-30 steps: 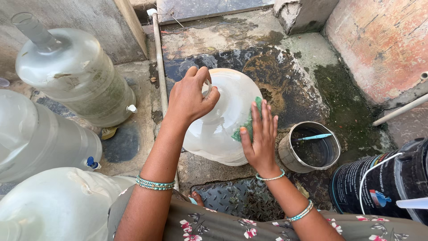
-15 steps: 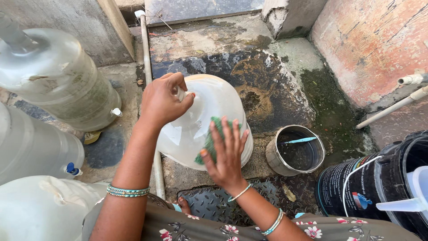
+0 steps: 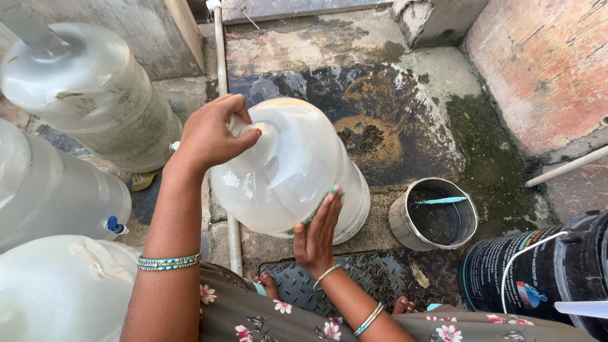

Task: The person kneels at an outdoor washing area and scrubs the neck and mouth of a large empty plastic water jug with a toothbrush, then scrubs the jug's exterior with a green scrub pad. They scoop water from a black bucket and pour it into and over the jug, then lift and shake the jug to empty it.

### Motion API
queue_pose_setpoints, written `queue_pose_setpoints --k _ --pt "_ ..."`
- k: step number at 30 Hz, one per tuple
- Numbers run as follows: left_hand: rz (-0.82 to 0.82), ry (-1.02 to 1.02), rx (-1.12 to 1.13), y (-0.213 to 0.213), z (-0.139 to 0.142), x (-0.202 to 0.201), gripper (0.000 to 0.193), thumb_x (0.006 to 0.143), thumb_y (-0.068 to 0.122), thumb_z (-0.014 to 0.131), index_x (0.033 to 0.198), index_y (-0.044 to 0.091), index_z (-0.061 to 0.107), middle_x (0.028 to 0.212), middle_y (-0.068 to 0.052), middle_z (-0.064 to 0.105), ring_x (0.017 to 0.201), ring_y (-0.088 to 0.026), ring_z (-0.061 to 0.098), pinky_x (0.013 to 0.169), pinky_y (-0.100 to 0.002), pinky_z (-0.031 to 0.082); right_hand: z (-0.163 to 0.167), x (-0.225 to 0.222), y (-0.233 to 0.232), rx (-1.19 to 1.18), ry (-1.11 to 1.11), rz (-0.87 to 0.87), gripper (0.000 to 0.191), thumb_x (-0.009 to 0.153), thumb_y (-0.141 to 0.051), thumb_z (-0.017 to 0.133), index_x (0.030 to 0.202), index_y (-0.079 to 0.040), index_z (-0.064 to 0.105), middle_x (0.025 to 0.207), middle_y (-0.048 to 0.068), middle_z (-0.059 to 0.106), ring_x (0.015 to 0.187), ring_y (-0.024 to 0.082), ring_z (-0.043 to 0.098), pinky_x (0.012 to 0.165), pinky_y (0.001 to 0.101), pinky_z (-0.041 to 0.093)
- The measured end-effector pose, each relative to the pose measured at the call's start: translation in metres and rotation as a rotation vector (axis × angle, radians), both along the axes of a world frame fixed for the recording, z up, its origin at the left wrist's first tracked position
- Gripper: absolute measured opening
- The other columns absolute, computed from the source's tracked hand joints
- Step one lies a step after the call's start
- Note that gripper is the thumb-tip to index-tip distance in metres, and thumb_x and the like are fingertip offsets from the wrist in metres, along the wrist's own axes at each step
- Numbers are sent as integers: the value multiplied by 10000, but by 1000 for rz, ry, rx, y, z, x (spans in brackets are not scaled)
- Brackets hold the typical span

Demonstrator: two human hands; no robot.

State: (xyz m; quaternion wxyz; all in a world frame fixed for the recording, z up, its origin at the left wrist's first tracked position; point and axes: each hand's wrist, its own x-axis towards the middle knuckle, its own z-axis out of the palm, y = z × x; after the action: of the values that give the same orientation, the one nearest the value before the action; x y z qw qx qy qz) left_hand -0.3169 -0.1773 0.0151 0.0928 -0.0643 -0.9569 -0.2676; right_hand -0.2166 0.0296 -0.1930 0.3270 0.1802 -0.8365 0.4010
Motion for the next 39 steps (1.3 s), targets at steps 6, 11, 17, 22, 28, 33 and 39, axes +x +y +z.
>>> queue_pose_setpoints --k 6,11,17,22,28,33,39 --pt "-148 10 57 -9 -7 0 319 730 323 817 881 90 659 949 -79 673 917 -294 668 797 -417 514 -11 -41 25 -172 -162 -18 713 1098 -495 66 1643 -43 142 1725 172 206 1637 318 132 1349 499 6" --pt "-159 -14 125 -28 -11 0 301 726 286 822 848 74 647 920 -73 658 891 -264 653 800 -391 503 -80 -49 55 -220 -359 -178 676 1098 -448 88 1615 -39 238 1713 126 245 1605 303 183 1315 508 19" --pt "-172 12 157 -41 -18 -6 282 736 259 823 836 69 639 920 -62 654 909 -232 648 824 -372 500 -78 -68 68 -262 -635 -220 648 1065 -433 127 1601 -104 284 1700 96 237 1585 256 142 1269 496 2" --pt "-165 35 127 -42 -22 -10 328 765 308 853 843 64 649 910 -72 656 889 -235 641 800 -378 496 -26 -46 23 -264 -319 64 693 1111 -497 100 1642 -63 196 1739 127 179 1630 255 108 1332 474 14" --pt "-150 -17 196 -50 -29 -8 302 783 270 871 864 66 662 927 -44 693 885 -182 653 791 -347 510 -77 -50 49 -230 -362 -187 723 1098 -538 30 1606 -84 271 1713 99 279 1611 240 203 1341 469 7" --pt "-196 -25 300 -64 -32 -8 241 801 176 859 847 53 657 960 -23 702 954 -145 659 885 -325 516 -158 -86 120 -356 -594 -128 639 1100 -448 151 1552 -58 380 1623 178 380 1509 319 318 1240 435 238" --pt "-209 19 308 -69 -38 -6 237 808 178 847 868 55 653 957 -32 675 951 -151 638 886 -319 502 -191 -96 144 -1048 -1238 -248 599 1080 -466 252 1430 -57 513 1463 178 555 1365 328 532 1151 480 401"
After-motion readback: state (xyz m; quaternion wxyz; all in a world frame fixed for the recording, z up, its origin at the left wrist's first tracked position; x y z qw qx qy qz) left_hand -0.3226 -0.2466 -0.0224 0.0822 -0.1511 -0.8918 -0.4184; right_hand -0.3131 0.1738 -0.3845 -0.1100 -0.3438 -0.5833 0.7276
